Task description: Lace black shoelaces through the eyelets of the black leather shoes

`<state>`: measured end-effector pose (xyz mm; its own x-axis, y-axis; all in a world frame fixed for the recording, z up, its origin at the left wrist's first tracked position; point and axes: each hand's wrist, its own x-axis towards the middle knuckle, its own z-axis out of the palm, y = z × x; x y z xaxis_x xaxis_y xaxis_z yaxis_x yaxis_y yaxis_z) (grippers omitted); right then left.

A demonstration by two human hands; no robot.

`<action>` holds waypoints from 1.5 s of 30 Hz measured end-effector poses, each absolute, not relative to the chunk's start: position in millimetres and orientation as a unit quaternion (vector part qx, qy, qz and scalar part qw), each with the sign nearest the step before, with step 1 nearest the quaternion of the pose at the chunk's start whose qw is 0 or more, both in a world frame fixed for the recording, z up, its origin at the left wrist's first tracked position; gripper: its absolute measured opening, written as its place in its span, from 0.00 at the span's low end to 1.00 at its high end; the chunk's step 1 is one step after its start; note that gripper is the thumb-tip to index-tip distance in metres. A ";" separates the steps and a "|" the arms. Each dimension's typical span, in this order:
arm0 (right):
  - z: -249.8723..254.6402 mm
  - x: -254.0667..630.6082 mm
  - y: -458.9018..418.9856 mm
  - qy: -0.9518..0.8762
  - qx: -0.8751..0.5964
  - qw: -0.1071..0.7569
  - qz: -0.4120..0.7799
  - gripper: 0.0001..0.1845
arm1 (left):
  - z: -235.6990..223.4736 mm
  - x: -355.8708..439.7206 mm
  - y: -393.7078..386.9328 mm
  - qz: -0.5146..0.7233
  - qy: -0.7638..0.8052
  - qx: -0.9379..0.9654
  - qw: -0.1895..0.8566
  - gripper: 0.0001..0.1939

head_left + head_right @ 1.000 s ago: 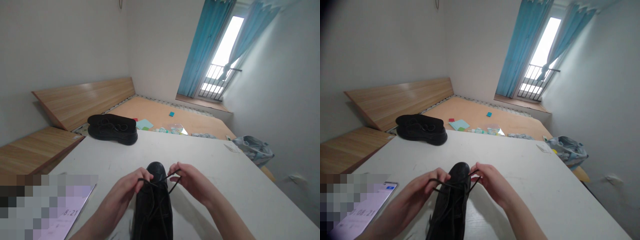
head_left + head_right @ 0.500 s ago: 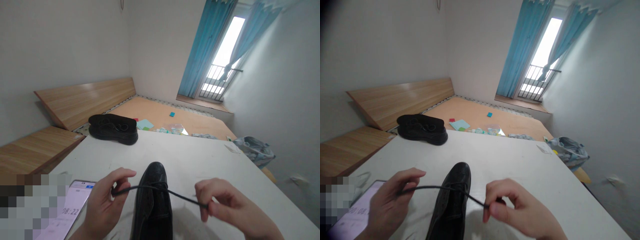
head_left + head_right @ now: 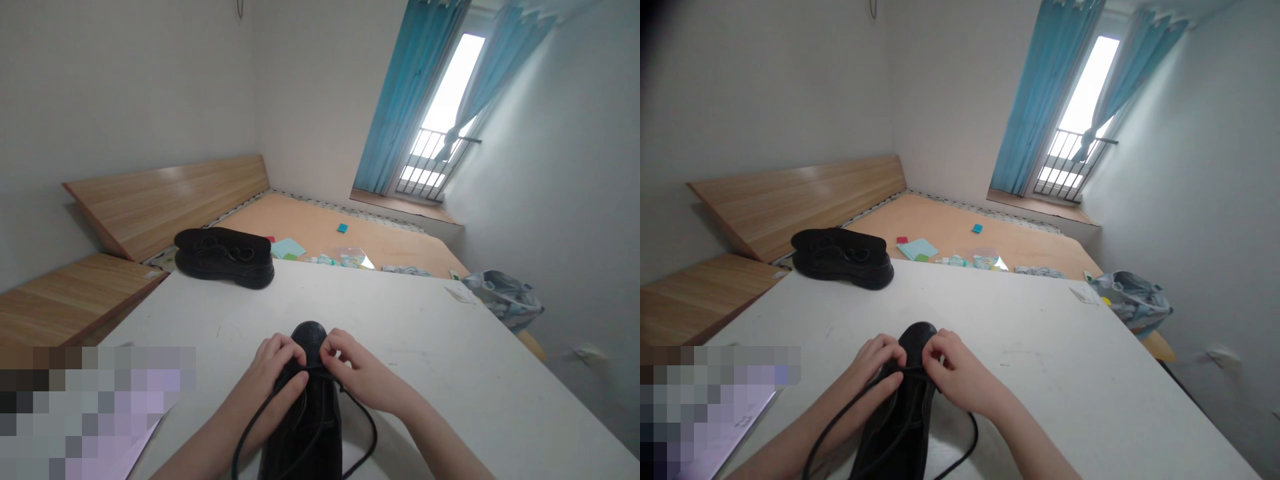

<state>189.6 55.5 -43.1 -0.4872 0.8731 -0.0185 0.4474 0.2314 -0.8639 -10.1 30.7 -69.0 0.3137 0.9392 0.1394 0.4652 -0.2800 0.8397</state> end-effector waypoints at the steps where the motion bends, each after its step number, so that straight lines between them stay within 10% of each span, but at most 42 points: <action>1: -42.8 187.9 57.0 -0.749 -0.432 0.247 0.437 0.09 | -70.1 -8.8 31.3 0.342 0.484 0.713 0.375 0.05; 11: -15.5 211.4 68.7 -0.675 -0.409 0.292 0.539 0.18 | -57.0 -24.4 35.4 0.479 0.395 0.514 0.593 0.14; 20: -8.8 261.5 48.5 -0.786 -0.543 0.057 0.288 0.13 | -33.8 -45.5 26.4 0.551 0.380 0.570 0.477 0.09; 30: -7.7 302.7 30.3 -0.739 -0.578 0.050 0.342 0.16 | -40.1 -31.5 28.6 0.087 0.574 0.795 0.178 0.11; 37: -4.2 307.5 29.9 -0.682 -0.609 0.348 0.209 0.15 | -43.5 -39.1 30.4 0.363 0.500 0.777 0.122 0.13; 45: 13.4 284.5 17.7 -0.439 -0.434 0.540 0.572 0.17 | -36.9 -43.4 32.5 0.409 0.439 0.654 0.459 0.17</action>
